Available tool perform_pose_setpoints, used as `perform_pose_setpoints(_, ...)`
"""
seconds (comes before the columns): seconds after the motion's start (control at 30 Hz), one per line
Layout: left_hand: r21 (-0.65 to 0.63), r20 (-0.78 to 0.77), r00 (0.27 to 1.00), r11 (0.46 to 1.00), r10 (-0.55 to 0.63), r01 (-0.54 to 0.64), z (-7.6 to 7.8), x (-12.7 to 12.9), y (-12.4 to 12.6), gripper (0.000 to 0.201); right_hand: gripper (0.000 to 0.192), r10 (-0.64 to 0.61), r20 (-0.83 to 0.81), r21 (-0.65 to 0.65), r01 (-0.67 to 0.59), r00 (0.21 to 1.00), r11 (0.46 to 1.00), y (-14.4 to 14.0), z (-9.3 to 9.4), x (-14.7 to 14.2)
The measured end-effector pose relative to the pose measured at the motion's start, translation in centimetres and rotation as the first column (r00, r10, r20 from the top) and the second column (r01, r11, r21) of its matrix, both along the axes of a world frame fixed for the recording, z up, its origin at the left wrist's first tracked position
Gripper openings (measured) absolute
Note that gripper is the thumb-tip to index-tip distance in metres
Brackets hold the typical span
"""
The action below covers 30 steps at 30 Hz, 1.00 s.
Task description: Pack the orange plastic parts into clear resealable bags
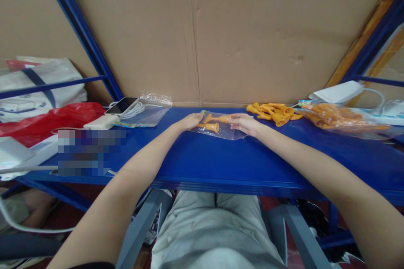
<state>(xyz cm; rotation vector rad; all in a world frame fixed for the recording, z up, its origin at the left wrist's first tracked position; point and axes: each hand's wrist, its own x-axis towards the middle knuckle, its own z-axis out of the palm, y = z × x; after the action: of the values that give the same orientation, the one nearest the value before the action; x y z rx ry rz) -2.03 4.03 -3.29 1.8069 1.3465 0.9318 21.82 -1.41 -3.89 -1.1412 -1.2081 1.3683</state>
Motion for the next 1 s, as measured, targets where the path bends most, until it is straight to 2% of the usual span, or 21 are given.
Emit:
perform_pose_setpoints(0.07, -0.064, 0.070, 0.996, 0.996, -0.052, 0.057, -0.1, 0.6, -0.3, 0.019, 0.009, -0.002, 0.024, 0.002, 0.002, 1.000, 1.000, 0.0, -0.1, 0.0)
perform_pose_setpoints(0.2, -0.088, 0.101, 0.991, 0.991, -0.088, 0.097, 0.0, 1.0, -0.7, 0.023, 0.008, 0.014, 0.065, 0.016, -0.015, 0.998, 1.000, 0.1, -0.4, 0.1)
perform_pose_setpoints(0.37, -0.019, -0.013, 0.990, 0.990, -0.143, 0.142, -0.5, 1.0, -0.3, 0.030, 0.010, -0.011, 0.064, 0.022, 0.010, 0.998, 1.000, 0.1, -0.5, -0.1)
perform_pose_setpoints(0.57, 0.128, -0.122, 0.984, 0.982, -0.126, 0.142, -1.1, 0.8, 0.5, 0.036, 0.003, -0.024, 0.049, 0.016, 0.023, 0.998, 1.000, 0.0, -0.4, -0.3)
perform_pose_setpoints(0.7, 0.142, -0.130, 0.980, 0.975, -0.153, 0.171, -1.0, 0.9, 0.5, 0.036, 0.004, -0.018, 0.040, 0.023, 0.017, 0.999, 1.000, -0.2, -0.2, -0.4)
perform_pose_setpoints(0.87, 0.136, -0.143, 0.979, 0.977, -0.143, 0.163, -1.0, 0.9, 0.4, 0.038, 0.016, 0.009, 0.011, 0.026, -0.010, 1.000, 1.000, -0.5, 0.0, -0.5)
perform_pose_setpoints(1.0, 0.132, -0.149, 0.977, 0.976, -0.154, 0.174, -1.1, 0.8, 0.6, 0.038, 0.015, -0.038, 0.022, 0.048, 0.037, 0.999, 0.998, -0.2, -0.5, -0.5)
